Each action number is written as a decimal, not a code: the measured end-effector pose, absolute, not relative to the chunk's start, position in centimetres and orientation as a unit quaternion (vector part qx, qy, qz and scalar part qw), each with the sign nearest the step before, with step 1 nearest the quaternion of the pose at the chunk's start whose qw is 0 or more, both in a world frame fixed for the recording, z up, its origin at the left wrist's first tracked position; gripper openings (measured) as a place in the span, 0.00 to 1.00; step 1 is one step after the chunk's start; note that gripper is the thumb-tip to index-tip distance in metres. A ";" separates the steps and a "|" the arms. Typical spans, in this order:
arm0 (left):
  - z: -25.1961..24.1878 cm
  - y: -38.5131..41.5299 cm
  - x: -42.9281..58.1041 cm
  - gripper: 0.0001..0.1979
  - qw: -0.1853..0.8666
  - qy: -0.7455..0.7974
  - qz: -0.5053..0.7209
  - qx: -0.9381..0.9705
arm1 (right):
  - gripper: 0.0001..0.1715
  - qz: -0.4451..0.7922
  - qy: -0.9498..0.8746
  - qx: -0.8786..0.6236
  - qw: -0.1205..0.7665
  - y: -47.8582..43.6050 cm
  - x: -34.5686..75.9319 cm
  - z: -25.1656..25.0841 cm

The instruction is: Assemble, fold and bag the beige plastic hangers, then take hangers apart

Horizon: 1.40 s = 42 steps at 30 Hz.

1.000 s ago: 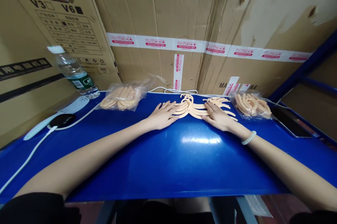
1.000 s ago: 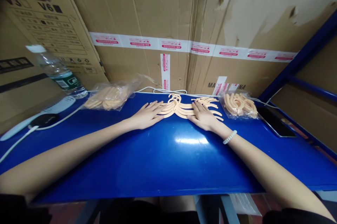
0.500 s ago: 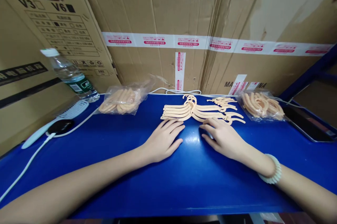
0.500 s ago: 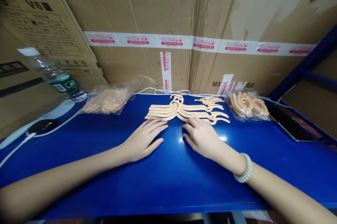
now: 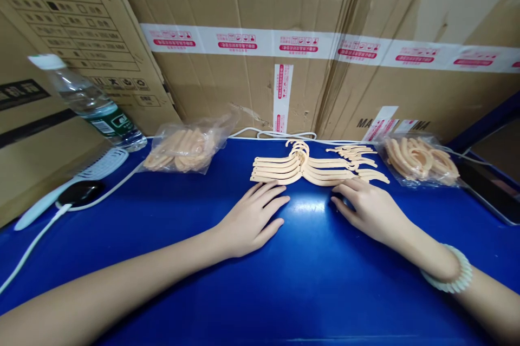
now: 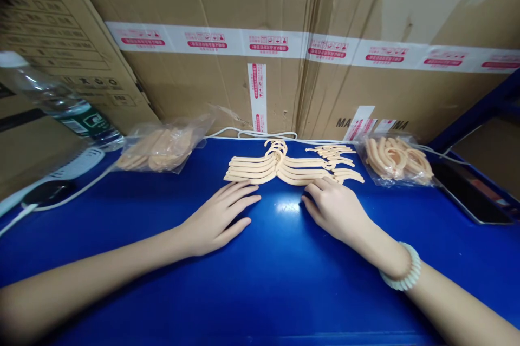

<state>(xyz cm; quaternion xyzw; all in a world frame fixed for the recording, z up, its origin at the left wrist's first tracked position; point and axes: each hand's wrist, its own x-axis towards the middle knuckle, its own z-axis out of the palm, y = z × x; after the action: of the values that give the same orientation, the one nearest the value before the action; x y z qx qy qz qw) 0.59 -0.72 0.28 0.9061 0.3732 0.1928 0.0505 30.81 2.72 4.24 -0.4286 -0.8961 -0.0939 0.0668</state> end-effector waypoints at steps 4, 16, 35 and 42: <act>0.1 -0.8 0.6 0.21 0.048 0.380 0.208 0.900 | 0.15 -0.160 -0.880 -0.444 0.055 2.8 31.2 4.9; 0.1 -1.0 0.7 0.21 0.031 0.404 0.219 0.888 | 0.47 -0.179 -0.827 -0.533 0.019 5.9 34.2 3.8; -0.4 -1.0 1.0 0.32 0.007 0.436 0.177 0.882 | 0.46 -0.178 -0.833 -0.523 -0.017 6.0 34.6 2.9; -0.2 -1.0 1.0 0.31 0.007 0.438 0.177 0.881 | 0.46 -0.147 -0.834 -0.530 -0.033 6.3 34.9 3.0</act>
<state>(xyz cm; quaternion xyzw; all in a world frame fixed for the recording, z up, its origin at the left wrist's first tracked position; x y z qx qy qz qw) 0.98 -1.01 -0.19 0.8814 0.4381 0.1767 0.0068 34.93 6.30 2.98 -0.5302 -0.8343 -0.1471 -0.0334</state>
